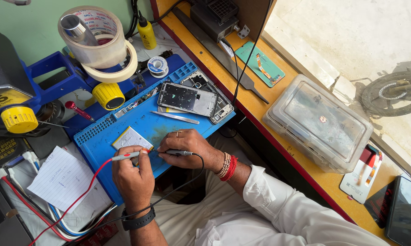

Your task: The person sits at a repair bench and holds multimeter probe tips against a small battery or board resting on a blue mat, repositioning the probes repeatedly to take readings. A disassembled phone, tweezers, and a laptop remain on the bench around the work area.

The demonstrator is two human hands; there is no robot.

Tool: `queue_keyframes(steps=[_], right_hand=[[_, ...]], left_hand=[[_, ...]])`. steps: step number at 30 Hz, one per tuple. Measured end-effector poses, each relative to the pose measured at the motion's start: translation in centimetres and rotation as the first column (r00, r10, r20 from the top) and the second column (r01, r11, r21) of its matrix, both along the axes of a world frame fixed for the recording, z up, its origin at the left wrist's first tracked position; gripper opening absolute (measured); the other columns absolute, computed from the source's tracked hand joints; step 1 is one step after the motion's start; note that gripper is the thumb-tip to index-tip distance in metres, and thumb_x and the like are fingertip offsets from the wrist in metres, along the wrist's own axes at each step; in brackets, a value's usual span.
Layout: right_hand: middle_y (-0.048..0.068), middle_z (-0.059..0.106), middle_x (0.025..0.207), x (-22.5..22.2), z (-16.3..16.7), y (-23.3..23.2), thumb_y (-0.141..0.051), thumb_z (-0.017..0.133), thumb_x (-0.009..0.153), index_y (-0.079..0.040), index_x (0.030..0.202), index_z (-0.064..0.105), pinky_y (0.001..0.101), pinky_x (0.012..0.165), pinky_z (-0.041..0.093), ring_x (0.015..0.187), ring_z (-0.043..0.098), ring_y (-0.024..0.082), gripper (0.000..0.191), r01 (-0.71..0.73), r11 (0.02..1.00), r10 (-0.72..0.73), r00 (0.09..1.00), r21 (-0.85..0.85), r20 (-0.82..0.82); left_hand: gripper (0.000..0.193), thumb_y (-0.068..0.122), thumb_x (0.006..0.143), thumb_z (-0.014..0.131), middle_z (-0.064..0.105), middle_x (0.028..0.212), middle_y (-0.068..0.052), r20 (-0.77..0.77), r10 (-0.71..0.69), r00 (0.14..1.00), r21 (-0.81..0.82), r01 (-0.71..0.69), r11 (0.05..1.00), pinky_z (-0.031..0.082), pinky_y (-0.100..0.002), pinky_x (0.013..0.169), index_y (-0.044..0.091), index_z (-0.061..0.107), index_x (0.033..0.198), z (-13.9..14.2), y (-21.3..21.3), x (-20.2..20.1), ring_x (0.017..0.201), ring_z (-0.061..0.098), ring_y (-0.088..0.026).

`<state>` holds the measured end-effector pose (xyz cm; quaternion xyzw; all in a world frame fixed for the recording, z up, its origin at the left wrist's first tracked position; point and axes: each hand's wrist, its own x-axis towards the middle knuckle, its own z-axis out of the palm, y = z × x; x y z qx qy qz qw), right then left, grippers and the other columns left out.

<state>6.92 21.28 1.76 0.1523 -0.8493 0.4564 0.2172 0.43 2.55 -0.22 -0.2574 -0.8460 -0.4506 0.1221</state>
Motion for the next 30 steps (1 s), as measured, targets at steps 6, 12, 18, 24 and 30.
queue_keyframes(steps=[6, 12, 18, 24, 30], right_hand=[[0.006, 0.075, 0.099, -0.06, 0.04, 0.02, -0.009, 0.081, 0.087, -0.007, 0.1, 0.071, 0.0336, 0.079, 0.061, 0.092, 0.075, 0.024, 0.017, -0.001, 1.0, 0.001, 1.0, 0.0, 0.007], [0.006, 0.075, 0.098, -0.1, -0.03, 0.0, -0.009, 0.081, 0.087, -0.007, 0.1, 0.071, 0.0336, 0.078, 0.061, 0.091, 0.075, 0.024, 0.016, 0.0, 1.0, 0.0, 1.0, -0.002, 0.01], [0.006, 0.074, 0.096, -0.17, 0.04, -0.02, -0.009, 0.081, 0.086, -0.006, 0.099, 0.071, 0.0335, 0.077, 0.06, 0.09, 0.075, 0.024, 0.017, 0.005, 1.0, -0.005, 1.0, 0.003, 0.014], [0.007, 0.074, 0.095, -0.22, 0.15, -0.08, -0.008, 0.082, 0.086, -0.006, 0.1, 0.071, 0.0346, 0.075, 0.059, 0.088, 0.075, 0.025, 0.018, 0.0, 1.0, 0.0, 1.0, -0.008, 0.013], [0.008, 0.073, 0.094, -0.32, 0.38, -0.16, -0.007, 0.082, 0.087, -0.005, 0.099, 0.07, 0.0354, 0.074, 0.059, 0.087, 0.074, 0.026, 0.018, -0.003, 1.0, 0.003, 1.0, 0.003, -0.004]], left_hand=[[0.01, 0.013, 0.098, 0.07, 0.068, 0.099, -0.009, 0.002, 0.001, 1.0, -0.012, -0.001, 1.0, 0.05, -0.041, 0.08, 0.005, 0.065, 0.101, -0.11, -0.03, -0.1, 0.093, 0.062, -0.029], [0.01, 0.014, 0.098, 0.07, 0.068, 0.097, -0.008, -0.009, -0.002, 1.0, -0.013, 0.002, 1.0, 0.05, -0.041, 0.079, 0.005, 0.065, 0.099, -0.27, -0.03, -0.21, 0.092, 0.062, -0.029], [0.01, 0.014, 0.098, 0.07, 0.068, 0.097, -0.008, -0.004, 0.0, 1.0, -0.004, 0.0, 1.0, 0.049, -0.041, 0.079, 0.005, 0.065, 0.1, -0.23, -0.03, -0.22, 0.091, 0.062, -0.03], [0.01, 0.013, 0.098, 0.07, 0.068, 0.096, -0.008, -0.006, 0.004, 1.0, -0.009, -0.004, 1.0, 0.049, -0.042, 0.079, 0.006, 0.065, 0.1, -0.26, -0.06, -0.25, 0.091, 0.062, -0.03], [0.009, 0.013, 0.098, 0.069, 0.069, 0.098, -0.006, -0.009, -0.007, 1.0, 0.009, 0.007, 1.0, 0.05, -0.041, 0.08, 0.006, 0.064, 0.101, -0.21, 0.02, -0.34, 0.093, 0.063, -0.029]])
